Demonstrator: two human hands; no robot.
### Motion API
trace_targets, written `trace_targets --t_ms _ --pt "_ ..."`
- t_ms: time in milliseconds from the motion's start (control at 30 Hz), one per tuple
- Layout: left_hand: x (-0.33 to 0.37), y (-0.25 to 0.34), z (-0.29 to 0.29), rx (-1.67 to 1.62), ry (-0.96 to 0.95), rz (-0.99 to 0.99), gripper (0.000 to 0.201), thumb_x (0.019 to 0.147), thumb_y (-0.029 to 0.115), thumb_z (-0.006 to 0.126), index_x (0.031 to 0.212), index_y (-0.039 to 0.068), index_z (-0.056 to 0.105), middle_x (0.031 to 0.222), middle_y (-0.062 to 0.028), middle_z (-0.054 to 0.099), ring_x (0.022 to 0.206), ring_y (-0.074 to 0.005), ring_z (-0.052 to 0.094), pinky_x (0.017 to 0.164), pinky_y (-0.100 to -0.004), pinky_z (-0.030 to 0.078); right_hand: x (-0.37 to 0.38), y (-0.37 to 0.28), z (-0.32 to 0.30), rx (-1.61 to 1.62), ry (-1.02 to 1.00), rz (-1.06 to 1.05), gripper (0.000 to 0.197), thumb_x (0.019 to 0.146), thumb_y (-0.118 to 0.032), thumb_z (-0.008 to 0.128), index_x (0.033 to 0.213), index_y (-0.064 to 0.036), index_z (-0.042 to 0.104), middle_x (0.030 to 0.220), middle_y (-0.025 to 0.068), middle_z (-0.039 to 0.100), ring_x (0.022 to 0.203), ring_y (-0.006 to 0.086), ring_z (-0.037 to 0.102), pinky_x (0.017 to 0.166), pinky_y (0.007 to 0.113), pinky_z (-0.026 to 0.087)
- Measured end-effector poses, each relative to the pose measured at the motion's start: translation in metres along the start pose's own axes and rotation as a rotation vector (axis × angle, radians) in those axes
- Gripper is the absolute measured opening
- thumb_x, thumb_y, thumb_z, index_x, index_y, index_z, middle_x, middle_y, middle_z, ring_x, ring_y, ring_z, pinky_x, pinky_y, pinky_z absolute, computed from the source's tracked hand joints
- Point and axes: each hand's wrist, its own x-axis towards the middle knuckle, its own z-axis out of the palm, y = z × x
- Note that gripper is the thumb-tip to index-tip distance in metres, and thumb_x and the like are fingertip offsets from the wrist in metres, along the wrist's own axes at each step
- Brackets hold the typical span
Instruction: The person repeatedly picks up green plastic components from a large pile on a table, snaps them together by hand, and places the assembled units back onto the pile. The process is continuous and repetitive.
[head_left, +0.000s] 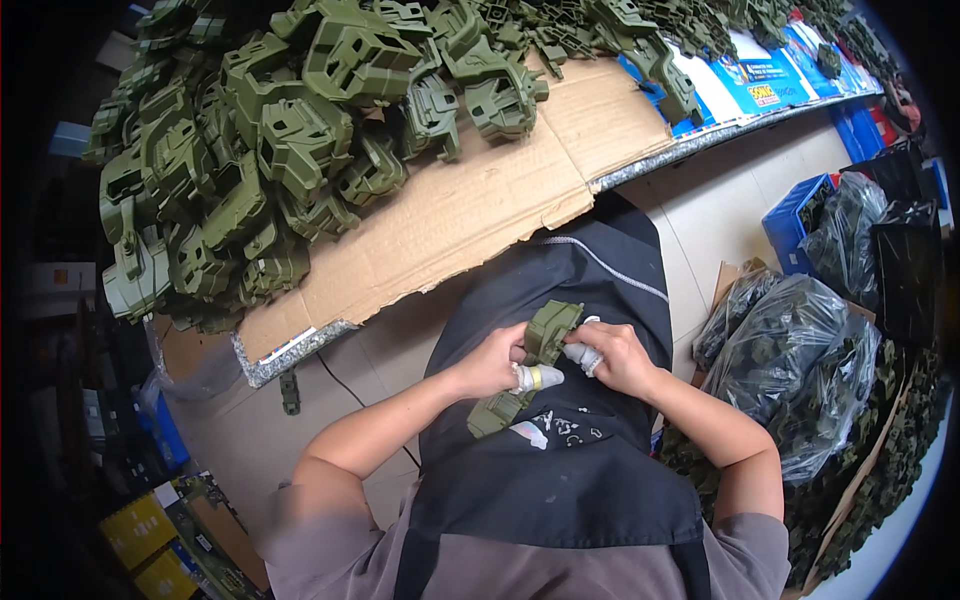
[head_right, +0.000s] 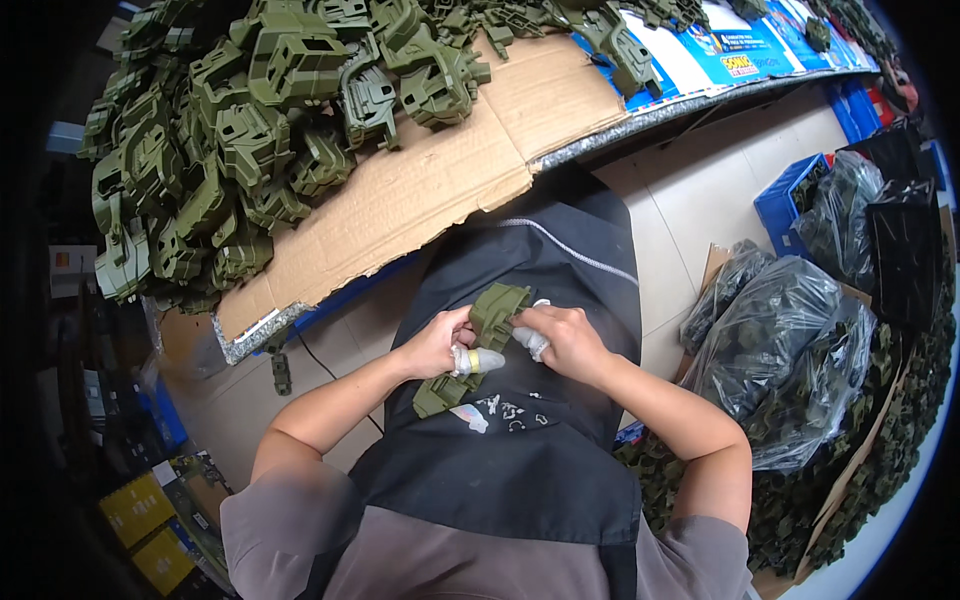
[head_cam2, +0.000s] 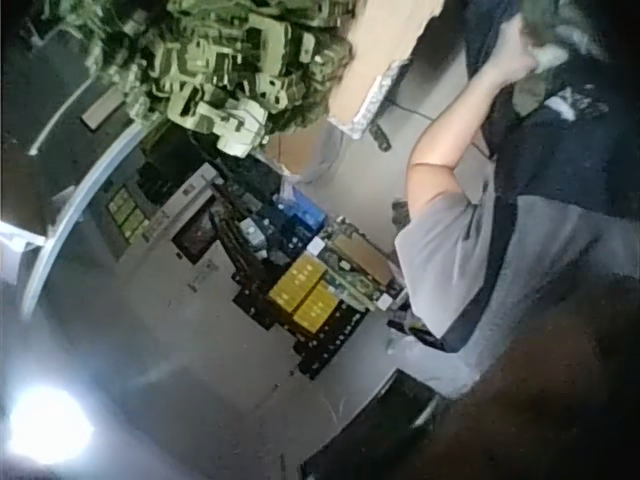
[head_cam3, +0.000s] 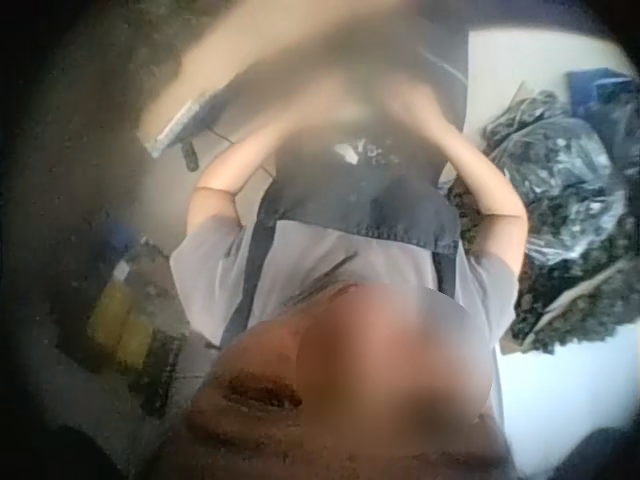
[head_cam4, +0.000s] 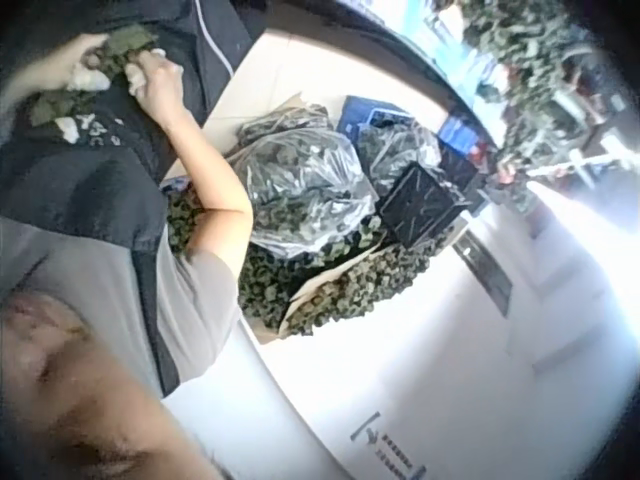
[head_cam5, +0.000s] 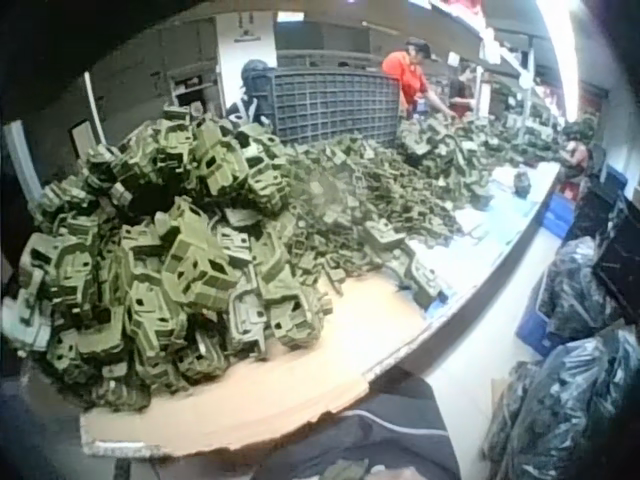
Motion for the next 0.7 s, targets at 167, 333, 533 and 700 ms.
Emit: trace_targets --t_ms 167,333,533,700 --pt "0.019 -0.017 -0.013 -0.433 0.094 0.195 0.055 0.081 0.012 0.068 0.129 0.005 0.041 0.115 -0.0064 0.056 0.099 -0.0123 0.055 0.081 -0.0263 0.047 0.063 -0.032 -0.078 -0.195 -0.159 -0.022 0.031 0.068 -0.003 0.066 0.099 -0.0068 0.063 0.085 0.0163 0.065 0.078 0.0315 0.064 0.067 0.037 0.051" --pt "0.015 -0.044 0.002 -0.704 0.13 0.135 0.068 0.084 0.02 0.064 0.14 0.012 0.026 0.118 -0.0088 0.052 0.1 -0.0174 0.057 0.083 -0.0317 0.048 0.184 -0.01 -0.136 -0.365 0.355 -0.163 0.036 0.074 -0.002 0.057 0.109 -0.0066 0.06 0.1 0.0152 0.061 0.097 0.0305 0.059 0.083 0.037 0.047" --pt "0.0 -0.06 0.018 -0.96 0.057 0.077 0.065 0.088 0.027 0.058 0.142 0.018 0.023 0.117 -0.0164 0.051 0.094 -0.0268 0.06 0.083 -0.0411 0.052 0.218 0.028 -0.107 -0.526 0.425 -0.148 0.03 0.076 -0.014 0.068 0.101 -0.0034 0.058 0.092 0.0124 0.059 0.081 0.0269 0.06 0.071 0.034 0.047" --pt "0.003 -0.059 0.015 -1.055 0.012 0.065 0.06 0.088 0.026 0.058 0.138 0.018 0.026 0.111 -0.0159 0.054 0.086 -0.0253 0.062 0.075 -0.0379 0.054 0.162 0.011 -0.114 -0.47 0.523 -0.213 0.028 0.068 -0.013 0.072 0.082 -0.0016 0.051 0.078 0.0103 0.055 0.075 0.0276 0.057 0.069 0.036 0.045"
